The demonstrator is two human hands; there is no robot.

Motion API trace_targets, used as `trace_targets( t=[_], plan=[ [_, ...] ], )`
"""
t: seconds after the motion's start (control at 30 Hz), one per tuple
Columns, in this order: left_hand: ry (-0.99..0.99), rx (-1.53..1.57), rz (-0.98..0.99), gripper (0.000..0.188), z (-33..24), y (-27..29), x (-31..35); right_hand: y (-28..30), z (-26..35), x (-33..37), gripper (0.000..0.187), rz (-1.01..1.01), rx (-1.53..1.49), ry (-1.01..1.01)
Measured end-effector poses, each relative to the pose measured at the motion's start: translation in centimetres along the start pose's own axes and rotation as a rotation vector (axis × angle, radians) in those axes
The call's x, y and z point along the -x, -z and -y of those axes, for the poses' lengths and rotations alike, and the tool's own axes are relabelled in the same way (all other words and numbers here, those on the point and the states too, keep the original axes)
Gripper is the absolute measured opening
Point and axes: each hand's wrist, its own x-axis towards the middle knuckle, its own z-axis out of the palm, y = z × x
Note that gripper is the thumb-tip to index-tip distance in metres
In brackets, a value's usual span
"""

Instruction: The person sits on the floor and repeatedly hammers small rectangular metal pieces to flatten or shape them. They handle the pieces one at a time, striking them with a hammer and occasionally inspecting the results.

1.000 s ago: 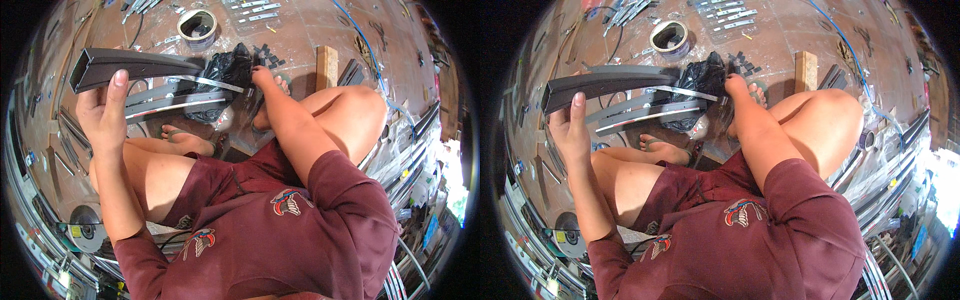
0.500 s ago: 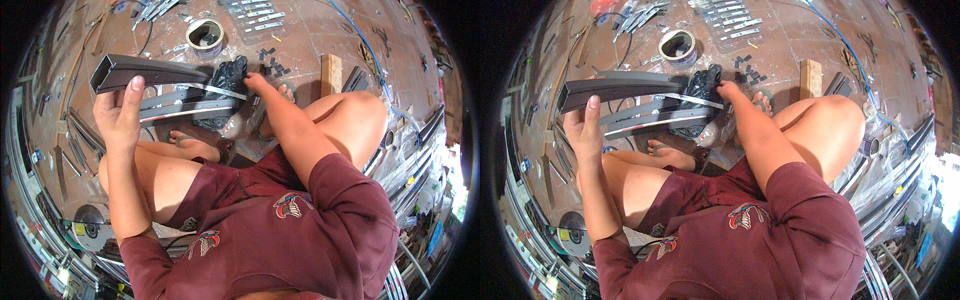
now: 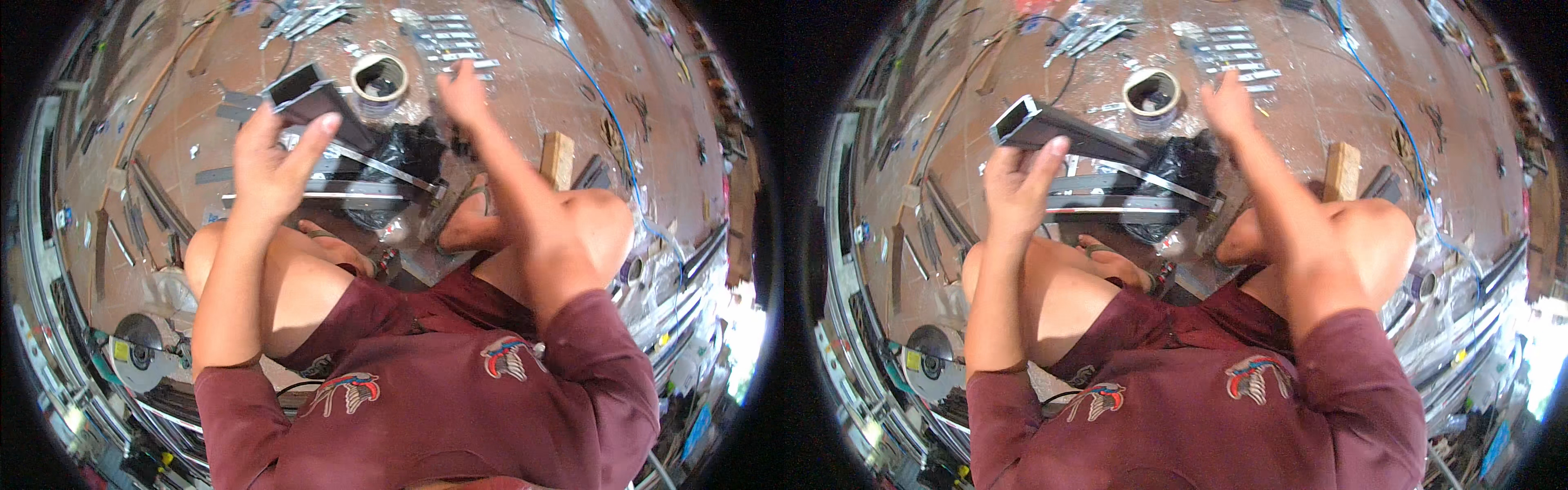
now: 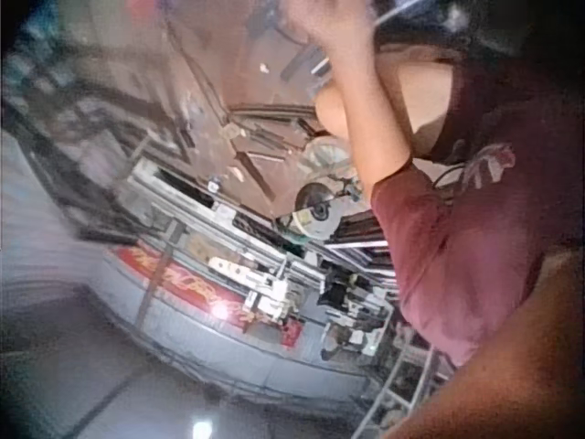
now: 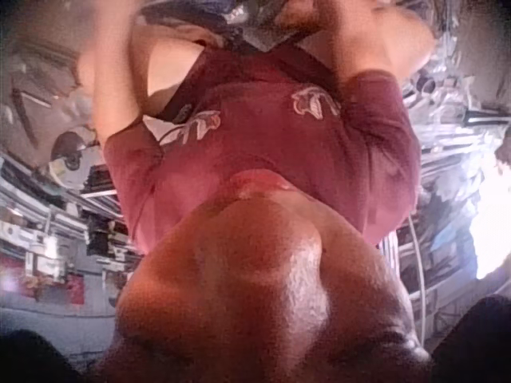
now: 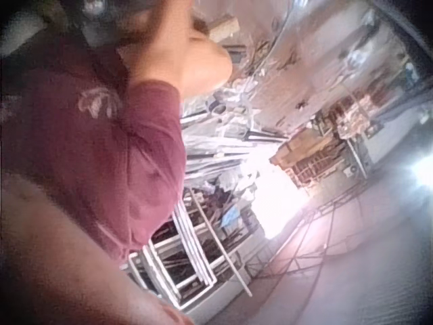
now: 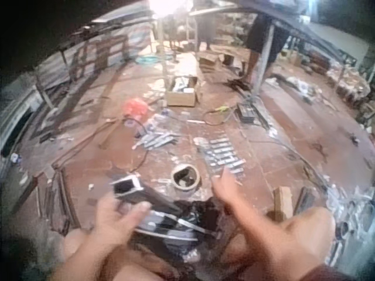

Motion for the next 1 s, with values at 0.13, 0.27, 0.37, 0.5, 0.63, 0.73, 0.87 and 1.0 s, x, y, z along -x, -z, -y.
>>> trace_targets(
  t=[0.13, 0.27, 0.37, 0.5, 0.63, 0.73, 0.87, 1.0],
  plan=[
    [-0.120, -0.071, 0.013, 0.029, -0.2, -1.4, -2.0, 10.5, 9.3, -5.9, 0.041, 0.151, 0.093, 0.478],
    [-0.158, 0.027, -0.034, 0.029, -1.8, -2.5, -3.4, 17.6, 18.6, 0.9, 0.031, 0.512, -0.109, 0.471],
    [-0.194, 0.122, -0.100, 0.030, -2.5, -4.1, -4.2, 17.9, 18.1, 3.9, 0.038, 0.568, -0.555, 0.465],
    [-0.224, 0.075, -0.094, 0.032, -2.4, -4.2, -4.3, 18.1, 20.1, 5.5, 0.041, 0.471, -0.543, 0.525],
    [-0.309, -0.012, -0.106, 0.034, -2.3, -3.9, -4.3, 17.1, 20.2, 6.0, 0.038, 0.419, -0.705, 0.452],
    [-0.287, 0.015, -0.100, 0.031, -2.6, -3.8, -4.5, 16.6, 20.2, 5.6, 0.030, 0.367, -0.631, 0.577],
    [-0.342, -0.003, -0.105, 0.032, -2.3, -3.8, -5.0, 15.1, 19.6, 4.6, 0.028, 0.303, -0.633, 0.827],
    [-0.352, 0.017, -0.109, 0.034, -1.8, -3.9, -5.2, 14.3, 19.6, 4.2, 0.026, 0.259, -0.663, 0.850]
  ],
)
